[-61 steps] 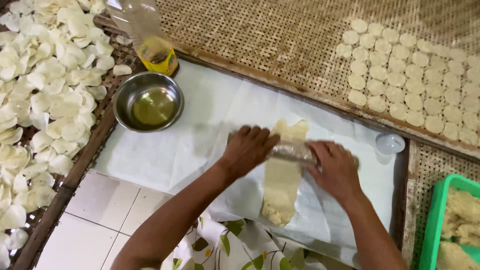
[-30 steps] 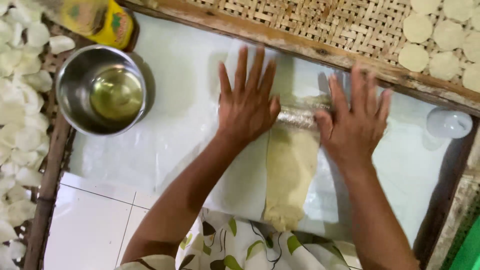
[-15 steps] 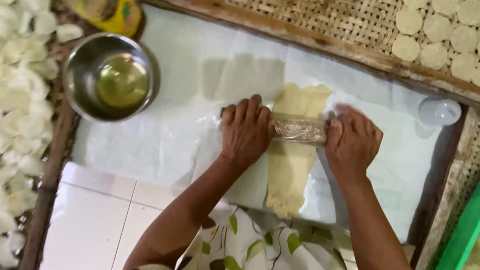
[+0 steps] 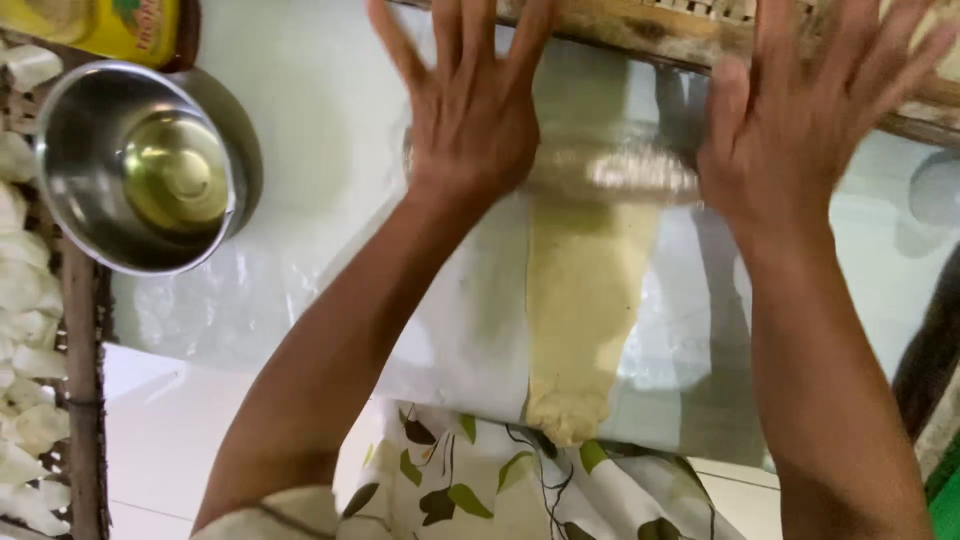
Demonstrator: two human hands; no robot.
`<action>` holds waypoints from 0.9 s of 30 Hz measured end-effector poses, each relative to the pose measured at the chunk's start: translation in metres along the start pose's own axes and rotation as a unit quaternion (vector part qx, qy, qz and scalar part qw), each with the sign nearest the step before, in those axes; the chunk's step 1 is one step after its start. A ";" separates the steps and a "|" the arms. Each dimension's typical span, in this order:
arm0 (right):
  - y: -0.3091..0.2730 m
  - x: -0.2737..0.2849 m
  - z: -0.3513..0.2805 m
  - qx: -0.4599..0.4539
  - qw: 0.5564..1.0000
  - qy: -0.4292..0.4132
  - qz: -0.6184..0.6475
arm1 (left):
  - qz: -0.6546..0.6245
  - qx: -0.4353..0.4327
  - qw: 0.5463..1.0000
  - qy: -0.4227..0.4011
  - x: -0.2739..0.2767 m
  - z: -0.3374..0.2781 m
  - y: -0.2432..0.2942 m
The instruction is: Rolling out dough on a flat surface using a rolling pin.
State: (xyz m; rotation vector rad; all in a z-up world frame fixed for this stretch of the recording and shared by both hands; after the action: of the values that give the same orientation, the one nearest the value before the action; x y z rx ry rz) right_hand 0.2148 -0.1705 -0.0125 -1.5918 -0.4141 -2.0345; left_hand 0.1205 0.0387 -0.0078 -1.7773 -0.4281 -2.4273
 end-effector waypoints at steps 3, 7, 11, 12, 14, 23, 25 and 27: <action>-0.009 0.006 0.024 0.055 0.993 0.091 0.059 | 0.016 -0.033 0.993 0.108 0.005 0.017 0.002; -0.019 0.010 -0.012 0.055 0.992 0.103 0.042 | 0.037 -0.041 0.989 0.138 0.017 -0.013 0.009; -0.033 0.008 -0.079 0.068 0.990 0.104 0.060 | 0.071 -0.038 0.991 0.106 -0.001 -0.091 0.013; -0.041 0.017 -0.104 0.123 0.973 0.178 0.079 | 0.036 -0.059 0.988 0.137 0.001 -0.117 0.020; -0.045 0.016 -0.144 0.120 0.975 0.175 0.070 | 0.049 -0.078 0.986 0.142 -0.001 -0.165 0.025; -0.045 0.018 -0.170 0.080 0.980 0.175 0.048 | 0.020 -0.066 0.988 0.136 0.004 -0.164 0.024; -0.039 0.001 -0.153 0.086 0.981 0.167 0.057 | 0.031 -0.069 0.982 0.171 -0.004 -0.138 0.024; -0.034 -0.003 -0.130 0.063 0.976 0.203 0.038 | 0.036 -0.073 0.972 0.221 -0.005 -0.115 0.023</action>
State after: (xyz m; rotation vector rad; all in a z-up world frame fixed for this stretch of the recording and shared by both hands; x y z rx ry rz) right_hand 0.0913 -0.2115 -0.0470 -1.0643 -0.3138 -2.1572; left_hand 0.0219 -0.0161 -0.0410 -1.2051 -0.1393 -2.7512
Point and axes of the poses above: each hand's wrist, its own z-axis towards the middle knuckle, its own x-axis out of the back of the hand, y = z × x, the point moved 7 cm from there along z, towards the middle knuckle, and after that the axes turned 9 degrees about y, right-handed, at the moved point
